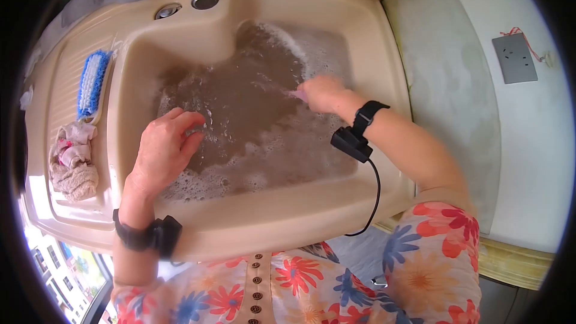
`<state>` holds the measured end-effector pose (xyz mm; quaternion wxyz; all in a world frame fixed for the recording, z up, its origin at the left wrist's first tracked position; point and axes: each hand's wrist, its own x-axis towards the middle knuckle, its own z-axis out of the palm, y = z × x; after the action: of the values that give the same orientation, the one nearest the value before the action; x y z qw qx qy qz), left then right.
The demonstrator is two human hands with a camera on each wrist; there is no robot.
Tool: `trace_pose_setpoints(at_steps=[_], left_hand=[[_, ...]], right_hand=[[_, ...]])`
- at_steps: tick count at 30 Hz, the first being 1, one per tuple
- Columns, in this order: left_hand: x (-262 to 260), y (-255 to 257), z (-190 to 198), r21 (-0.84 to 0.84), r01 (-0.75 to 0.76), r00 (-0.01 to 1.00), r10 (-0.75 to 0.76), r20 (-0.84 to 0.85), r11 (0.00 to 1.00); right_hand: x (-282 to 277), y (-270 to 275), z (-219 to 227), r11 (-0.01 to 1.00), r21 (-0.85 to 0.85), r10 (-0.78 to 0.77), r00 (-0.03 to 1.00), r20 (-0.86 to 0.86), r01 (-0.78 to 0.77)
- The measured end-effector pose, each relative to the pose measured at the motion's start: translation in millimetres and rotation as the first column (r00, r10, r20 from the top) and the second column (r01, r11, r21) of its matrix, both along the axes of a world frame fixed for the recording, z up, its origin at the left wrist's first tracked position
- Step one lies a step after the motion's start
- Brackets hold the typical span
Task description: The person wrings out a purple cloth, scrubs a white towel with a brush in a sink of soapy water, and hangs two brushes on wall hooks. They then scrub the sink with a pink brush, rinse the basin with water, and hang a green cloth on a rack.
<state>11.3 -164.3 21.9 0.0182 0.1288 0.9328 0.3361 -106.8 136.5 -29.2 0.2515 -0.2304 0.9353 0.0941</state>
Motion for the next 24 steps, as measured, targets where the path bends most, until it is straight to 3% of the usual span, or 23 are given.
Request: trace_pose_setpoints(at_steps=[3,5,6,8,12,14,15,17,19,23,24], left_hand=[[-2,-3,-1,-0.012,-0.007,0.999,0.007,0.042,1.000],[-2,-3,-2,-0.023,0.006,1.000,-0.006,0.010,1.000],[-1,-3,-2,-0.021,0.007,1.000,-0.007,0.012,1.000],[-2,-3,-3,-0.033,0.002,1.000,-0.002,0.007,0.999],[-1,-1,-1,-0.031,0.021,1.000,-0.021,0.021,0.999],[-1,0,-3,-0.046,0.016,0.999,-0.014,0.036,0.999],[-2,0,-2,-0.047,0.018,0.999,-0.016,0.035,0.999],[-2,2,-3,-0.034,0.028,0.999,-0.028,0.017,0.999],[-3,2,-6,-0.014,0.023,0.999,-0.023,0.022,1.000],[-4,-1,-5,-0.019,0.008,0.999,-0.007,0.038,1.000],[-3,0,-5,-0.009,0.012,0.999,-0.011,0.047,1.000]], right_hand=[[7,-14,-11,0.995,0.100,-0.021,0.996,0.086,0.013],[13,-29,4,0.958,0.130,-0.286,0.903,0.322,0.257],[17,-26,-1,0.957,0.132,-0.287,0.902,0.322,0.257],[22,-20,-12,0.987,0.043,-0.161,0.946,0.281,0.155],[26,-18,-13,0.969,0.013,-0.235,0.904,0.357,0.246],[29,-5,-33,0.979,-0.160,-0.097,0.976,0.194,0.129],[30,-6,-30,0.978,-0.161,-0.099,0.976,0.192,0.131],[34,-9,-27,0.913,-0.258,-0.214,0.910,0.355,0.316],[53,-32,-37,0.818,-0.565,0.106,0.939,0.328,0.105],[46,-76,-1,0.822,-0.560,0.126,0.923,0.363,0.108],[36,-70,16,0.882,-0.445,0.028,0.924,0.382,0.157]])
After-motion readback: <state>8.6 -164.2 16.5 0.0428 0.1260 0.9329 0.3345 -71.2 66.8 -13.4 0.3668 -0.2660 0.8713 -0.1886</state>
